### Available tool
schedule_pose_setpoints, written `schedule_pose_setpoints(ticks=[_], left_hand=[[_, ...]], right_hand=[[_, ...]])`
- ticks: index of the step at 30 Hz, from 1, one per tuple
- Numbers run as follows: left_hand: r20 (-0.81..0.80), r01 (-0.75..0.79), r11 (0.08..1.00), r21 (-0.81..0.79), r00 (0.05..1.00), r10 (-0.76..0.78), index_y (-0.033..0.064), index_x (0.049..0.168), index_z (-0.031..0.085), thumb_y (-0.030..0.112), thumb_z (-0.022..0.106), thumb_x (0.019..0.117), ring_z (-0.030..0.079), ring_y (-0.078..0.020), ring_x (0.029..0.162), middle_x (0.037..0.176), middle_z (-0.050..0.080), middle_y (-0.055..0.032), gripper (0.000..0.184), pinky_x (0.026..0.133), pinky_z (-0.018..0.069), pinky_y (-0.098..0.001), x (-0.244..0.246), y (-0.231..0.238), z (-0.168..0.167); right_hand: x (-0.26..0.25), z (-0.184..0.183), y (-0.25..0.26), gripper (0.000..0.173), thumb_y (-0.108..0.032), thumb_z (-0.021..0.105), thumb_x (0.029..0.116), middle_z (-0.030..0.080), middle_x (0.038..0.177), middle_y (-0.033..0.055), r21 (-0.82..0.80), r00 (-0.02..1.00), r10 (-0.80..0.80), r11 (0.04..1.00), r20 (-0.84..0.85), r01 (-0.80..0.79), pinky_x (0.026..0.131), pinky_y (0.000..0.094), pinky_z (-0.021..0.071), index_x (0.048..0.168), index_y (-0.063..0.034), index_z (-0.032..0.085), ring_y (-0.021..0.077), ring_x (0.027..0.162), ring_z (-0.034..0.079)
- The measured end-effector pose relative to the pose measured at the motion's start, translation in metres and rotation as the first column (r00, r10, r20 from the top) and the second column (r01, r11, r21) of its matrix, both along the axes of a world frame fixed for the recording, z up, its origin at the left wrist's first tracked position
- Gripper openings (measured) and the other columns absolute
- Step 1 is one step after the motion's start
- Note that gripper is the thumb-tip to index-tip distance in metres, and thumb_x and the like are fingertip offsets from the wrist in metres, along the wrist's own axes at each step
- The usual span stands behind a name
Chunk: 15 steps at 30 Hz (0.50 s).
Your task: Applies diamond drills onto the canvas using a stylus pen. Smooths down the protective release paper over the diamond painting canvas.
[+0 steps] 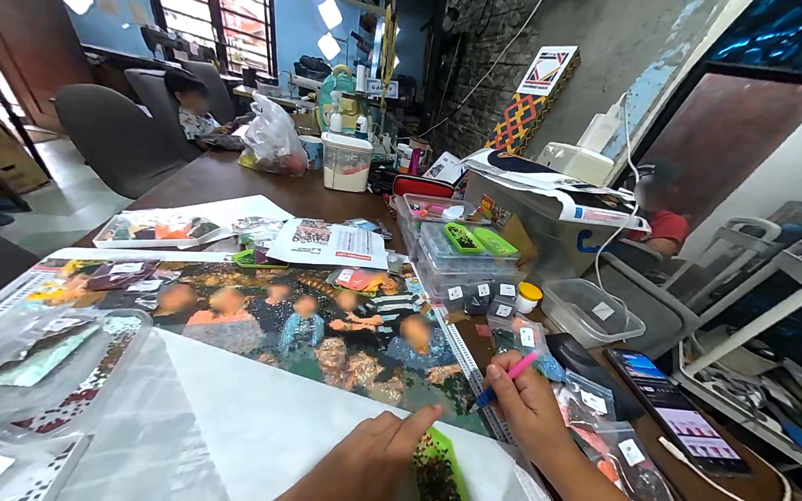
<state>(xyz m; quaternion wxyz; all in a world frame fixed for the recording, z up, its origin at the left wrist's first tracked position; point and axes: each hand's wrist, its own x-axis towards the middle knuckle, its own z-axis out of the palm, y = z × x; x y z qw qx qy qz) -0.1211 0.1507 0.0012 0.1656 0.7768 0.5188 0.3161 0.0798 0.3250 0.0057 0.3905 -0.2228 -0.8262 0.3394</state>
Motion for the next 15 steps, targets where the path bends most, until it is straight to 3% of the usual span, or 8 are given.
schedule_pose_setpoints(ticks=[15], left_hand=[[0.041,0.006,1.000,0.017,0.999,-0.007,-0.0040,0.153,0.037,0.045,0.086,0.0746,0.066,-0.0414,0.111,0.131,0.065,-0.0251,0.105,0.094,0.0523,-0.0559,-0.0010,-0.0006,-0.0032]], right_hand=[[-0.0020,-0.0019,0.0021,0.030,-0.031,0.045,0.1078,0.056,0.069,-0.0048,0.035,0.997,-0.001,0.999,0.077,-0.002,0.052,0.0159,0.0445,0.095,-0.0072,0.056,-0.0020,0.055,0.050]])
